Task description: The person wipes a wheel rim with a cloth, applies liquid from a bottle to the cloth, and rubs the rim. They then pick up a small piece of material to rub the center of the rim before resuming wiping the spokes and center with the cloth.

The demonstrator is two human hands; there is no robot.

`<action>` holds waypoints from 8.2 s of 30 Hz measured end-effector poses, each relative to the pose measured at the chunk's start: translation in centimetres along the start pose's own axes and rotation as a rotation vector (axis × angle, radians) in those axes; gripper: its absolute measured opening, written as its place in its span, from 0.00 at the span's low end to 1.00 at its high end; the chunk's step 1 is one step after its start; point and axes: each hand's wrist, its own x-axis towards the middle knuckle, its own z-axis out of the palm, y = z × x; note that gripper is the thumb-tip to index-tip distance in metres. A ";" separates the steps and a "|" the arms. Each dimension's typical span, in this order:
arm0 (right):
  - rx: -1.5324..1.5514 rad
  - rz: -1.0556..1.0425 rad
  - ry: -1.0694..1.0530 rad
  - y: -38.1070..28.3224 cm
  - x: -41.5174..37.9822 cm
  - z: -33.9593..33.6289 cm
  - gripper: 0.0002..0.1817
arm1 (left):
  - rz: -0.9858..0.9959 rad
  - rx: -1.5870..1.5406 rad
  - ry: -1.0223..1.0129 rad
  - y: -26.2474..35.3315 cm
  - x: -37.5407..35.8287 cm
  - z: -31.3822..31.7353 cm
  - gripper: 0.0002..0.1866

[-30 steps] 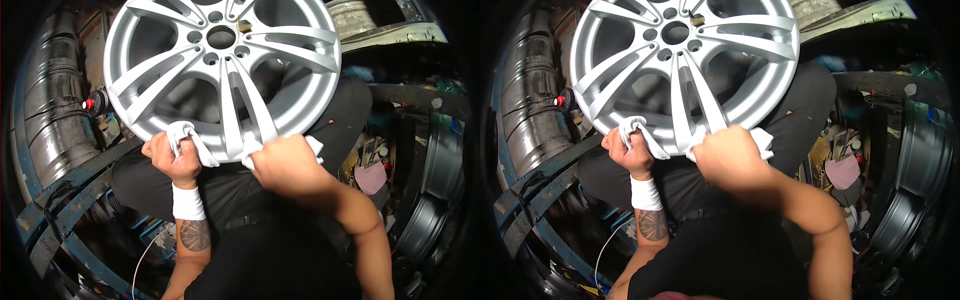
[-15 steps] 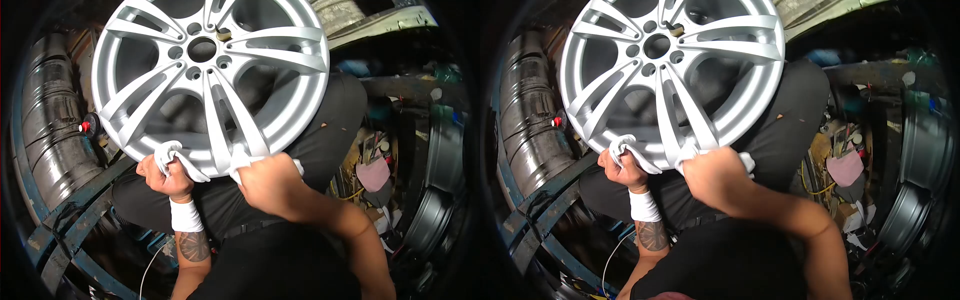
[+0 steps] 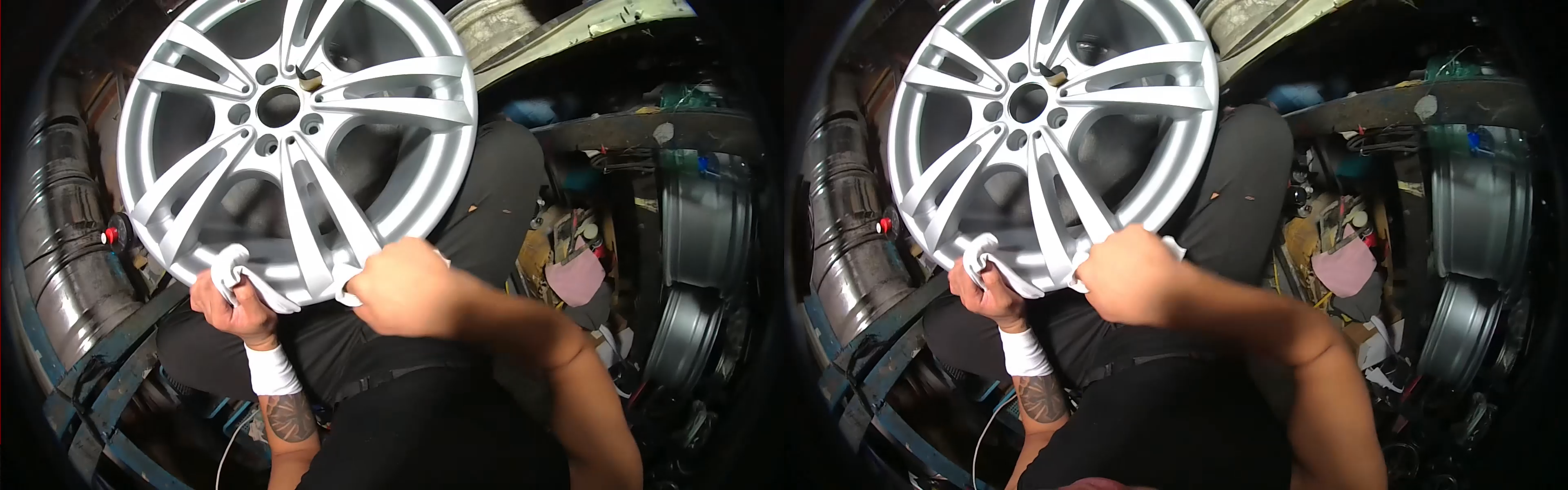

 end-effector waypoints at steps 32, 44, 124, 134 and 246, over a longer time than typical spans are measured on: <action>1.229 0.187 0.655 6.5 5.6 4.3 0.14 | -0.790 -0.746 -0.175 -13.8 19.3 -2.8 0.18; 1.626 -0.020 0.217 7.8 1.8 2.0 0.25 | -0.810 -1.047 -0.056 -11.3 10.4 -3.9 0.19; -0.578 0.009 -0.188 -1.9 1.6 0.2 0.05 | -0.031 -0.070 -0.112 -2.0 10.4 0.4 0.14; -0.401 0.045 -0.124 -2.0 0.0 -0.2 0.08 | 0.172 -0.097 -0.140 -2.6 9.8 0.7 0.15; -0.124 0.044 0.051 0.9 -1.5 1.4 0.20 | -0.421 -0.419 -0.691 1.0 8.9 2.6 0.21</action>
